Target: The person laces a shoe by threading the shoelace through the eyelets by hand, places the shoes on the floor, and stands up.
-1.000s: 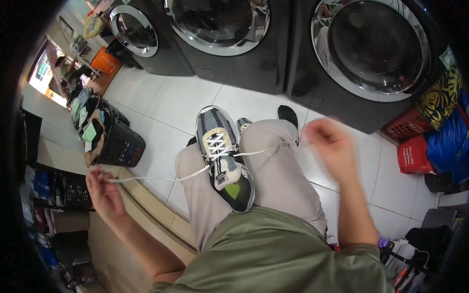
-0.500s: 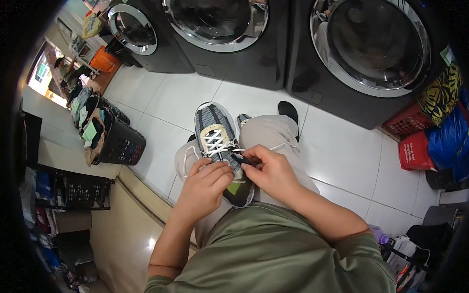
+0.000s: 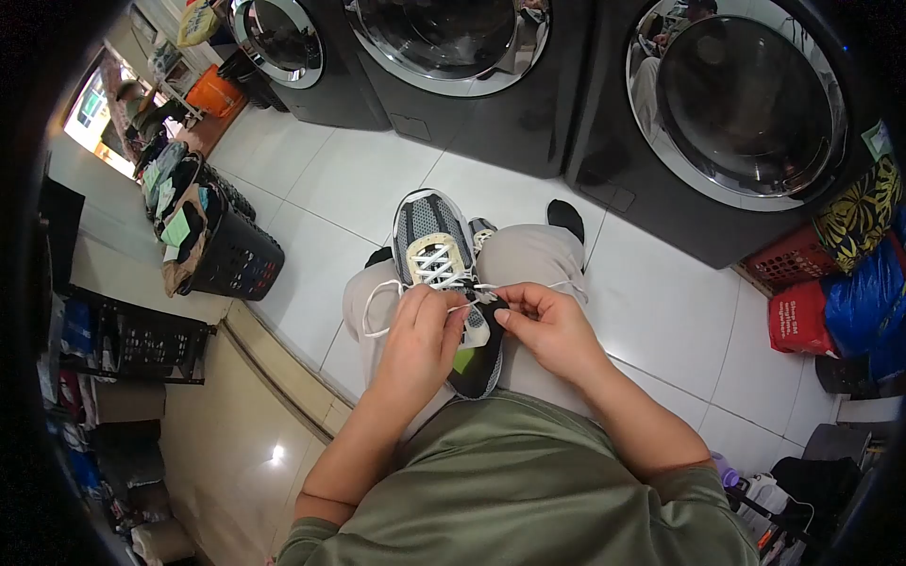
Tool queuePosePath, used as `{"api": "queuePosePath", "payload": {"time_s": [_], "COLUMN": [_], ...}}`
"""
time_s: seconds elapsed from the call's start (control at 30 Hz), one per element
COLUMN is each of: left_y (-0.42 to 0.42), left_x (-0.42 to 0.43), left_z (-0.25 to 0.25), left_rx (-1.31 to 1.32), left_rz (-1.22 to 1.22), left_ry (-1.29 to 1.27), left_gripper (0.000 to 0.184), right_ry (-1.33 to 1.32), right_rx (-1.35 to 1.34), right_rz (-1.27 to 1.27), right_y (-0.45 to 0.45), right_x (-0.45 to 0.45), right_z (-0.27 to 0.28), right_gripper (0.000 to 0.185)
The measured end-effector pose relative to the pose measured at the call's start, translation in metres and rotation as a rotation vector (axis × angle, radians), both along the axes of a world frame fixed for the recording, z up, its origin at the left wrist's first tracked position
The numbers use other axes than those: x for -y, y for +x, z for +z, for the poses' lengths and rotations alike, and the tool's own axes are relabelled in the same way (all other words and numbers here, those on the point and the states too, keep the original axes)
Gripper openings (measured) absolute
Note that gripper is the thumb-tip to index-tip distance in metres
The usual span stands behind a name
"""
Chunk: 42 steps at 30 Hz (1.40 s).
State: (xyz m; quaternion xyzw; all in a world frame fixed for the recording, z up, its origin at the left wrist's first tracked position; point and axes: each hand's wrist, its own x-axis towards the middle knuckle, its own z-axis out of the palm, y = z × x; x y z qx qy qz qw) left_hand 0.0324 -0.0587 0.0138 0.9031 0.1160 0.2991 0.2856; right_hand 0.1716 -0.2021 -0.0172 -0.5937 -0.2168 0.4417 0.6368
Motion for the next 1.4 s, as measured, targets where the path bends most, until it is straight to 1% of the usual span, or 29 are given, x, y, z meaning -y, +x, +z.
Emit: {"api": "queuePosePath", "payload": {"time_s": [0.13, 0.23, 0.43, 0.57, 0.67, 0.77, 0.83, 0.87, 0.93, 1.03, 1.07, 1.1, 1.17, 1.23, 1.3, 1.33, 1.4], "left_y": [0.001, 0.001, 0.006, 0.008, 0.009, 0.01, 0.011, 0.01, 0.001, -0.02, -0.028, -0.034, -0.043, -0.046, -0.046, -0.046, -0.045], "left_x": [-0.001, 0.0, 0.0, 0.002, 0.004, 0.008, 0.01, 0.01, 0.01, 0.017, 0.013, 0.011, 0.009, 0.006, 0.005, 0.004, 0.005], "left_z": [-0.007, -0.003, -0.007, -0.011, -0.009, -0.013, -0.017, -0.017, -0.014, -0.013, -0.025, -0.033, -0.043, -0.048, -0.051, -0.051, -0.05], "left_rx": [-0.003, -0.006, 0.038, 0.041, 0.03, 0.028, 0.019, 0.028, 0.042, 0.017, -0.018, -0.028, -0.046, -0.034, 0.022, 0.022, 0.012], "left_rz": [0.009, -0.016, -0.034, 0.036, 0.053, 0.072, 0.089, 0.093, 0.108, 0.242, 0.219, 0.243, 0.302, 0.297, 0.283, 0.282, 0.27], "left_ry": [0.04, -0.05, 0.029, 0.08, 0.101, 0.095, 0.084, 0.114, 0.173, 0.17, 0.186, 0.174, 0.149, 0.039, -0.079, -0.082, -0.095], "left_gripper": [0.015, 0.012, 0.012, 0.011, 0.011, 0.012, 0.014, 0.022, 0.039, 0.076, 0.098, 0.097, 0.097, 0.092, 0.088, 0.085, 0.079], "right_ry": [0.003, 0.009, 0.004, 0.001, 0.037, 0.065, 0.046, 0.037, 0.035, 0.041, 0.089, 0.137, 0.177, 0.202, 0.22, 0.205, 0.199], "right_rx": [0.01, 0.03, 0.068, 0.132, 0.064, -0.114, -0.03, 0.011, 0.063, 0.145, 0.175, 0.205, 0.104, -0.01, -0.025, -0.031, -0.015], "right_rz": [0.005, 0.01, 0.011, 0.011, -0.011, 0.014, 0.028, 0.034, -0.076, -0.268, -0.321, -0.371, -0.531, -0.705, -0.74, -0.79, -0.81], "right_y": [-0.002, -0.002, -0.004, -0.005, -0.003, 0.007, 0.009, 0.01, 0.009, 0.026, 0.041, 0.057, 0.083, 0.105, 0.124, 0.126, 0.129], "right_x": [0.0, 0.0, 0.0, 0.001, 0.001, 0.0, -0.005, -0.006, -0.001, 0.026, 0.042, 0.059, 0.096, 0.136, 0.173, 0.182, 0.2], "right_z": [0.002, 0.004, 0.003, 0.004, 0.008, 0.001, -0.002, -0.003, 0.001, 0.006, 0.003, 0.0, 0.004, 0.002, -0.009, -0.009, -0.012], "right_gripper": [0.028, 0.028, 0.029, 0.029, 0.027, 0.022, 0.016, 0.014, 0.011, 0.009, 0.008, 0.008, 0.009, 0.01, 0.013, 0.012, 0.011]}}
